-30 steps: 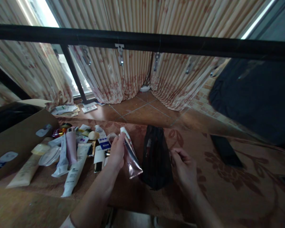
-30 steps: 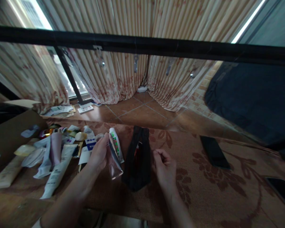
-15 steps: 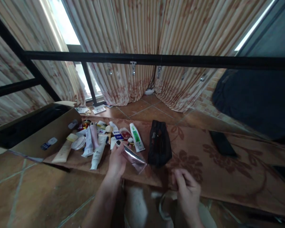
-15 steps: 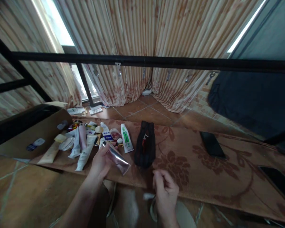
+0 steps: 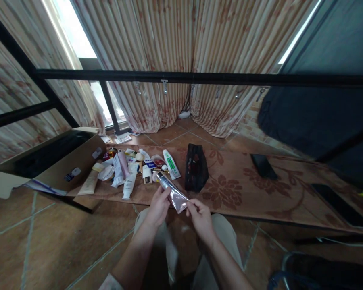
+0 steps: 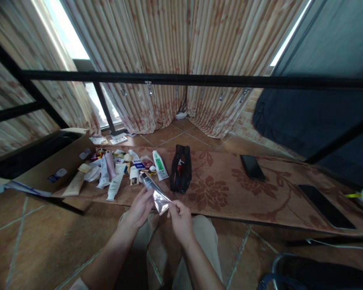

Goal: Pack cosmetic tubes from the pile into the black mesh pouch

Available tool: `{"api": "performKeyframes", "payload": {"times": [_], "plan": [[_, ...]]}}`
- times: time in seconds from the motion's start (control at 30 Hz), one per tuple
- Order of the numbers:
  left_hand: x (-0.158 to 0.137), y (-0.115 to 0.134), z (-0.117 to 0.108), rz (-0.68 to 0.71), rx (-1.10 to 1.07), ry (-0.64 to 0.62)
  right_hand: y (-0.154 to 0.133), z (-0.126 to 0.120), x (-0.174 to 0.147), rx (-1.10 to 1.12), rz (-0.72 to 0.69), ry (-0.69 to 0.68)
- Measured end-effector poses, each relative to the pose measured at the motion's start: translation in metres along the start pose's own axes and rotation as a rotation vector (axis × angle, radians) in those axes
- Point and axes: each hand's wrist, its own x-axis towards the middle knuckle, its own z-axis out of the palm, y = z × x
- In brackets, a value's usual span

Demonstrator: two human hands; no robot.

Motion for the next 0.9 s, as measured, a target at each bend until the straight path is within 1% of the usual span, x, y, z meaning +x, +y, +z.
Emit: {"api": "performKeyframes", "payload": {"times": [0.07, 0.13, 0.27, 0.5, 0.63, 0.73, 0.8, 0.9], "plan": [[-0.012, -0.003, -0.003, -0.055, 0.035, -0.087, 0.002, 0.002, -0.004, 0.080, 0.015, -0.002], [-0.024, -0.006, -0.006, -0.079, 0.042, -0.137, 0.003, 0.005, -0.006, 0.137, 0.026, -0.018], [-0.035, -0.008, -0.006, -0.073, 0.022, -0.154, 0.003, 0.012, -0.008, 0.171, 0.031, -0.063], [-0.032, -0.013, 0.000, -0.091, -0.028, -0.147, 0.000, 0.024, -0.017, 0.197, 0.055, -0.118], [-0.032, -0.017, 0.000, -0.121, -0.029, -0.208, 0.001, 0.028, -0.025, 0.207, 0.072, -0.130], [-0.033, -0.016, -0.002, -0.143, -0.041, -0.247, 0.000, 0.029, -0.027, 0.220, 0.077, -0.129], [-0.034, -0.013, -0.002, -0.182, -0.068, -0.269, -0.001, 0.028, -0.027, 0.232, 0.078, -0.133], [-0.034, -0.006, -0.003, -0.279, -0.136, -0.309, -0.004, 0.029, -0.028, 0.253, 0.084, -0.140]]}}
